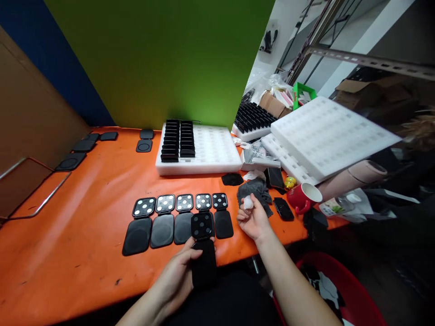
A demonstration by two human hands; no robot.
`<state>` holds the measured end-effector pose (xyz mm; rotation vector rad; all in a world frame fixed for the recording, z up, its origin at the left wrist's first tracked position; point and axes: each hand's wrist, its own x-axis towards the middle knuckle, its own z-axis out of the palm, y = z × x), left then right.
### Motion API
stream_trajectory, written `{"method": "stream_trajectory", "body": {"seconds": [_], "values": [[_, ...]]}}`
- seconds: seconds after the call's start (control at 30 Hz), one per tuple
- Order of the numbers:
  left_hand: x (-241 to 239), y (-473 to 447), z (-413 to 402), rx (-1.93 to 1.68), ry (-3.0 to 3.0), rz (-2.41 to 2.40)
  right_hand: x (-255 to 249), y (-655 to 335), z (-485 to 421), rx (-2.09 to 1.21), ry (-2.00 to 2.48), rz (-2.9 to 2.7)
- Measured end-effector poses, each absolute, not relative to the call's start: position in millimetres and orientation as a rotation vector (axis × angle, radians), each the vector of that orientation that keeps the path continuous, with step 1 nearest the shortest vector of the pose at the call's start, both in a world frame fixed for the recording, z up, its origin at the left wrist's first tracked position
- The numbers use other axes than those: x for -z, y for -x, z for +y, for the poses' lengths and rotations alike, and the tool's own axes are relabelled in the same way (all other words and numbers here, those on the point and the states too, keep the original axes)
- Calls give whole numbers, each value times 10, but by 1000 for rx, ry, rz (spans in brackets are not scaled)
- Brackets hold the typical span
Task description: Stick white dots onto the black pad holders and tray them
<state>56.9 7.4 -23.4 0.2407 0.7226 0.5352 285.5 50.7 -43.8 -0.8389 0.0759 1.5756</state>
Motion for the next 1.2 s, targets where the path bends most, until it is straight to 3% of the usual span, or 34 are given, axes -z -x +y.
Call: {"method": "stream_trajectory", "body": {"seconds": [0.33, 0.7, 1.2], "values": [[304, -536, 103, -576, -181, 782, 351, -2681, 944, -1734, 810, 0], [244, -573, 105, -588, -306, 787, 502, -2747, 1044, -1251, 1056, -145], [324, -575, 152, -626, -310, 776, 584, -3021, 1076, -1413, 1026, -12]]}}
